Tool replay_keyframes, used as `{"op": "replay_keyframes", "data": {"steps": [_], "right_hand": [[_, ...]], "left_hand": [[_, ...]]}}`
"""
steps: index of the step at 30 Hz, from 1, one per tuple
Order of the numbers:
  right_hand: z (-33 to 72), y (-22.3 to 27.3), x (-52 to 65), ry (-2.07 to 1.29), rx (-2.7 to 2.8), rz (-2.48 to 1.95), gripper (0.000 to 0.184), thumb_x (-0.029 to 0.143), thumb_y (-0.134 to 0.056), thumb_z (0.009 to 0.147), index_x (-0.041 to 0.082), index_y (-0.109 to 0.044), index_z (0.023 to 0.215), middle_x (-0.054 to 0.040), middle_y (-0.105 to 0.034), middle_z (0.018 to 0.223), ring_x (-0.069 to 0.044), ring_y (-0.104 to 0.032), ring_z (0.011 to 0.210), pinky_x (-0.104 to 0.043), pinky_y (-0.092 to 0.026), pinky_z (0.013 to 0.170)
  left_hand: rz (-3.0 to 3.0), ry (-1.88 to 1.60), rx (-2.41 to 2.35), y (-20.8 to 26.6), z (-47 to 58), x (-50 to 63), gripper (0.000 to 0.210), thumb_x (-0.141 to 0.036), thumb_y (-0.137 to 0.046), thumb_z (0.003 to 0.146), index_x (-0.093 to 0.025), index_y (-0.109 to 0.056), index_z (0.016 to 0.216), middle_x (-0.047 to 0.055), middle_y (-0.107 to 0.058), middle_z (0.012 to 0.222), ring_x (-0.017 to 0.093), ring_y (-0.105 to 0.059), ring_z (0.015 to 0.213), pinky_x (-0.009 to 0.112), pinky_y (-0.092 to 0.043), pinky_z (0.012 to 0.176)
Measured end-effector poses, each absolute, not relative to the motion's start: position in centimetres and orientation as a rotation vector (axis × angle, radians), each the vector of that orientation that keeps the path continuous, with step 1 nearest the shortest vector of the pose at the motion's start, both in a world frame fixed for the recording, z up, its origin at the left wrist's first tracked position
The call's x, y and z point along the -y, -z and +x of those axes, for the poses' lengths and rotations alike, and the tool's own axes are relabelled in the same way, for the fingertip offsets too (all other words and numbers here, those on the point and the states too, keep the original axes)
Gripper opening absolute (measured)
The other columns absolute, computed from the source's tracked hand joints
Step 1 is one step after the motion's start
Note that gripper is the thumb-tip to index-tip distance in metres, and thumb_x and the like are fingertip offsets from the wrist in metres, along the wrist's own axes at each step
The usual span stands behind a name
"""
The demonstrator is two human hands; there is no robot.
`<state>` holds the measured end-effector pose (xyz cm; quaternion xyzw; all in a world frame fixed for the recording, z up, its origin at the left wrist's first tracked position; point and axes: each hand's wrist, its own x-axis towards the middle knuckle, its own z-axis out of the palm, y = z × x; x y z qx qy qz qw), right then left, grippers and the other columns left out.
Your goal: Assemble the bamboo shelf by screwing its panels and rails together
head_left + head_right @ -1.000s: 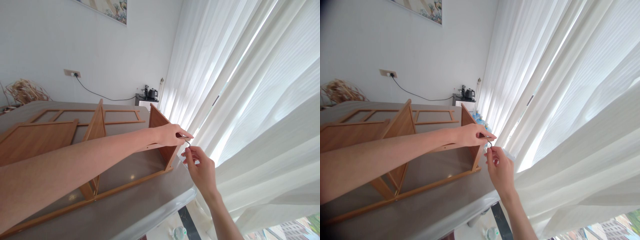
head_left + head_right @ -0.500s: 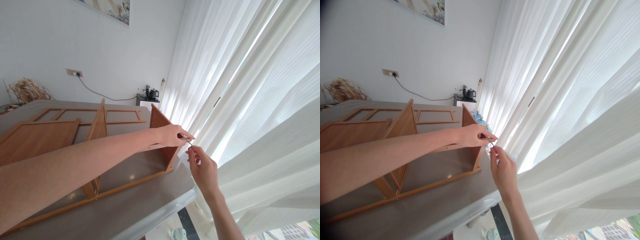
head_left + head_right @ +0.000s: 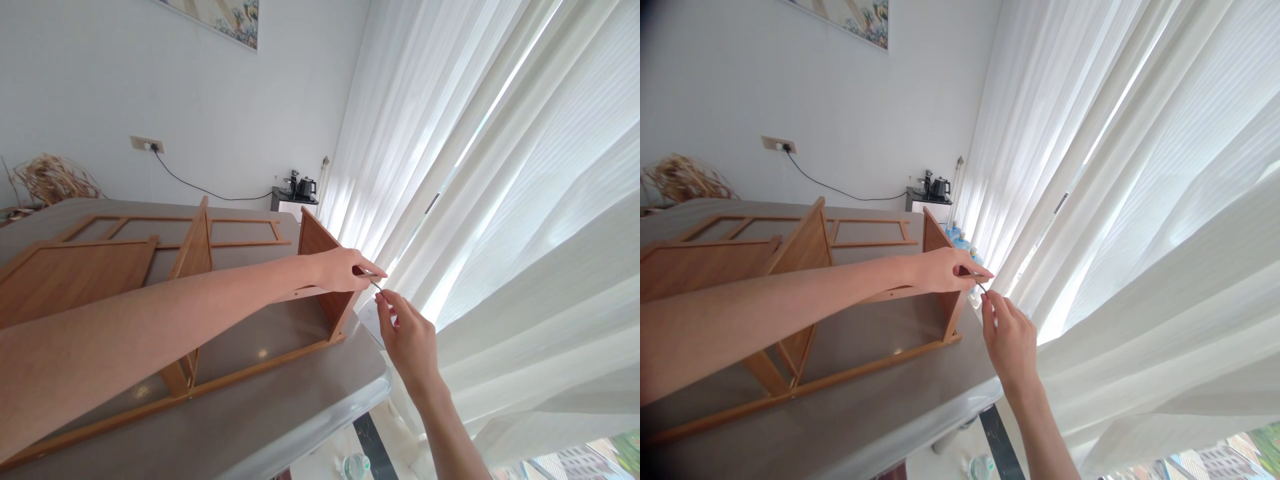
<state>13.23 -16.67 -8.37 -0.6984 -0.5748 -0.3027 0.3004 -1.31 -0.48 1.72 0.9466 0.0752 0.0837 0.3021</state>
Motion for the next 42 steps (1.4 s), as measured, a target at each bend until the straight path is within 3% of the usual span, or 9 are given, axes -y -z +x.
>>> {"op": "replay_keyframes", "data": {"steps": [6,10,12,17,22,29,42], "right_hand": [[13.6,7.6,16.8,1.107,1.626,-1.861,0.014,0.02,-0.049,0.1,0.022,-0.063,0.099,0.0035,-0.065,0.073,-0.009,-0.042,0.05,-0.025,-0.03,0.053],[13.9,7.5,16.9,1.132,1.638,-1.872,0.017,0.018,-0.048,0.1,0.023,-0.064,0.102,0.0029,-0.066,0.074,-0.01,-0.047,0.053,-0.025,-0.032,0.054],[13.5,7.4,16.9,0.914,1.596,-1.878,0.015,0.027,-0.049,0.102,0.024,-0.063,0.099,0.0029,-0.067,0.072,-0.01,-0.053,0.054,-0.024,-0.033,0.053],[11.5,7.1,16.6,0.003,1.326,-1.767,0.024,0.048,-0.05,0.099,0.025,-0.058,0.093,0.0026,-0.073,0.082,-0.011,-0.067,0.06,-0.02,-0.047,0.054],[10.7,7.0,16.4,-0.211,1.176,-1.666,0.03,0.054,-0.057,0.094,0.024,-0.06,0.094,-0.002,-0.075,0.088,-0.015,-0.071,0.062,-0.023,-0.051,0.055],[10.4,7.3,16.3,-0.181,1.136,-1.639,0.031,0.054,-0.058,0.093,0.023,-0.061,0.093,-0.0041,-0.076,0.09,-0.014,-0.07,0.059,-0.022,-0.051,0.052],[11.5,8.4,16.4,0.423,1.312,-1.796,0.02,0.043,-0.052,0.098,0.025,-0.06,0.093,0.0038,-0.072,0.078,-0.009,-0.064,0.059,-0.017,-0.047,0.053]], "left_hand": [[2.509,-0.221,-0.186,-1.6,-1.3,0.3,0.046,-0.033,-0.055,0.088,-0.035,-0.063,0.134,0.001,-0.066,0.116,0.017,-0.062,0.09,0.024,-0.045,0.077],[2.528,-0.237,-0.196,-1.4,-1.2,0.3,0.046,-0.034,-0.054,0.089,-0.036,-0.063,0.134,0.001,-0.067,0.11,0.015,-0.06,0.084,0.025,-0.045,0.08],[2.529,-0.229,-0.205,-1.4,-1.2,0.4,0.046,-0.033,-0.054,0.088,-0.036,-0.063,0.133,0.0,-0.067,0.11,0.014,-0.059,0.083,0.024,-0.044,0.079],[2.54,-0.212,-0.23,-1.6,-1.2,0.5,0.046,-0.032,-0.054,0.088,-0.037,-0.063,0.133,0.0,-0.067,0.113,0.015,-0.061,0.086,0.024,-0.044,0.078],[2.518,-0.217,-0.208,-1.8,-1.3,0.6,0.045,-0.034,-0.053,0.09,-0.033,-0.063,0.135,0.0,-0.065,0.126,0.016,-0.062,0.102,0.022,-0.044,0.082],[2.519,-0.208,-0.219,-1.8,-1.5,0.6,0.045,-0.034,-0.051,0.091,-0.034,-0.062,0.135,0.0,-0.066,0.123,0.016,-0.062,0.1,0.022,-0.044,0.083],[2.547,-0.203,-0.222,-1.7,-1.3,0.4,0.049,-0.03,-0.054,0.086,-0.036,-0.062,0.134,0.0,-0.066,0.117,0.014,-0.061,0.087,0.023,-0.045,0.079]]}}
